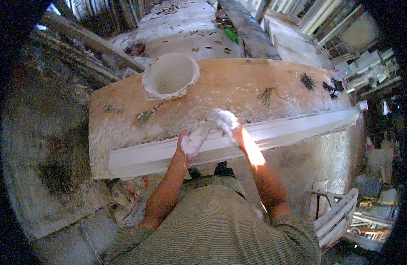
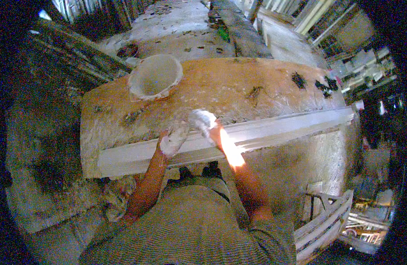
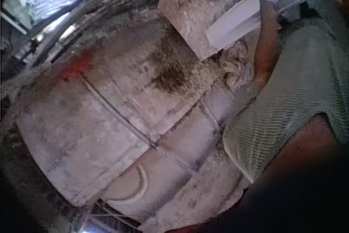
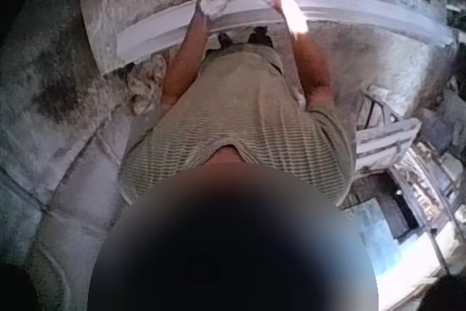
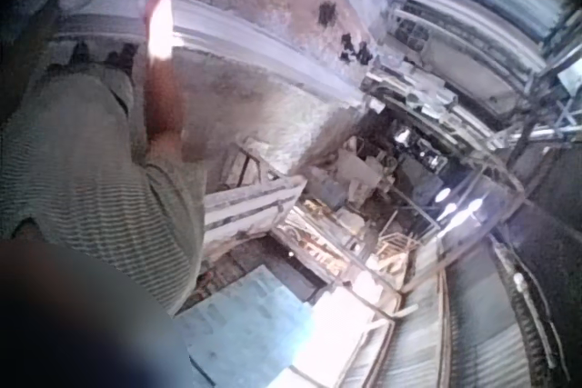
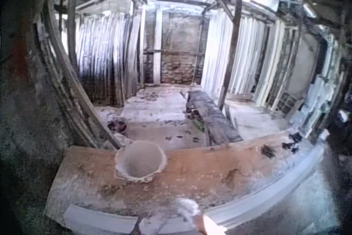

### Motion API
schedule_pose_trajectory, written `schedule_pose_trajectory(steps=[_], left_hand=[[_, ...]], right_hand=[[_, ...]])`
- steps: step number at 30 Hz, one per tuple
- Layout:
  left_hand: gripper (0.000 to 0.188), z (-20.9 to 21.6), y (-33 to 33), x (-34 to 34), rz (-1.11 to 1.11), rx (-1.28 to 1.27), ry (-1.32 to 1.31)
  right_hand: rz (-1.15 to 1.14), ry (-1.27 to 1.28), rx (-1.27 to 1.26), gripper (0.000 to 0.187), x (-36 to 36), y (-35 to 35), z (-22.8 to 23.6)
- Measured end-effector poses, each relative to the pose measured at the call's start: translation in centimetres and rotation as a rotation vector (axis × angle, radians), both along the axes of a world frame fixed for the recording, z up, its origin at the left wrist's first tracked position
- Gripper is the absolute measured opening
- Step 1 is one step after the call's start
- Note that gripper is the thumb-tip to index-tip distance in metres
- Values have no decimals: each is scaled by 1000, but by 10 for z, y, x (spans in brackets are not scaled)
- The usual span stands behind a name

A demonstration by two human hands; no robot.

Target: The person repeatedly wipes a long white wooden molding with a white cloth, moving along its length and returning to earlier sections. The person also wipes the workbench surface and floor nearby. A second person is visible in the background but not interacting with the task.

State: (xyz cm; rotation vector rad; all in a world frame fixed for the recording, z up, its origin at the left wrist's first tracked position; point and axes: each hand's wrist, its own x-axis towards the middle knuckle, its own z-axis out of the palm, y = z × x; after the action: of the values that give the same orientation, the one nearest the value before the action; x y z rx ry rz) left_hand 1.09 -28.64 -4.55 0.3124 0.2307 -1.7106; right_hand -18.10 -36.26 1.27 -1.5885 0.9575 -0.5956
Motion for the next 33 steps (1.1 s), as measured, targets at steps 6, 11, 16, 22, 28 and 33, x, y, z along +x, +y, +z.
schedule_pose_trajectory(steps=[6, 11, 16, 22, 28, 33], left_hand=[[36, -29, -44, -18, -212, -87, 189], [35, -14, -72, -8, -195, -165, 554], [35, 0, -80, 1, 155, 38, -33], [35, -32, -48, 22, 37, -62, 99], [32, -46, -14, 53, 257, 200, 166], [35, -37, -4, 74, 282, 164, -216]], right_hand=[[174, 284, -864, 57, -13, 19, -9], [121, 311, -969, 44, -93, -15, -6], [-564, 713, -418, 32, -262, -93, -56], [-742, 987, -464, 23, -400, -158, -84], [-621, 1298, -411, 25, -382, -163, -74], [-741, 1318, -342, 22, -338, -151, -80]])
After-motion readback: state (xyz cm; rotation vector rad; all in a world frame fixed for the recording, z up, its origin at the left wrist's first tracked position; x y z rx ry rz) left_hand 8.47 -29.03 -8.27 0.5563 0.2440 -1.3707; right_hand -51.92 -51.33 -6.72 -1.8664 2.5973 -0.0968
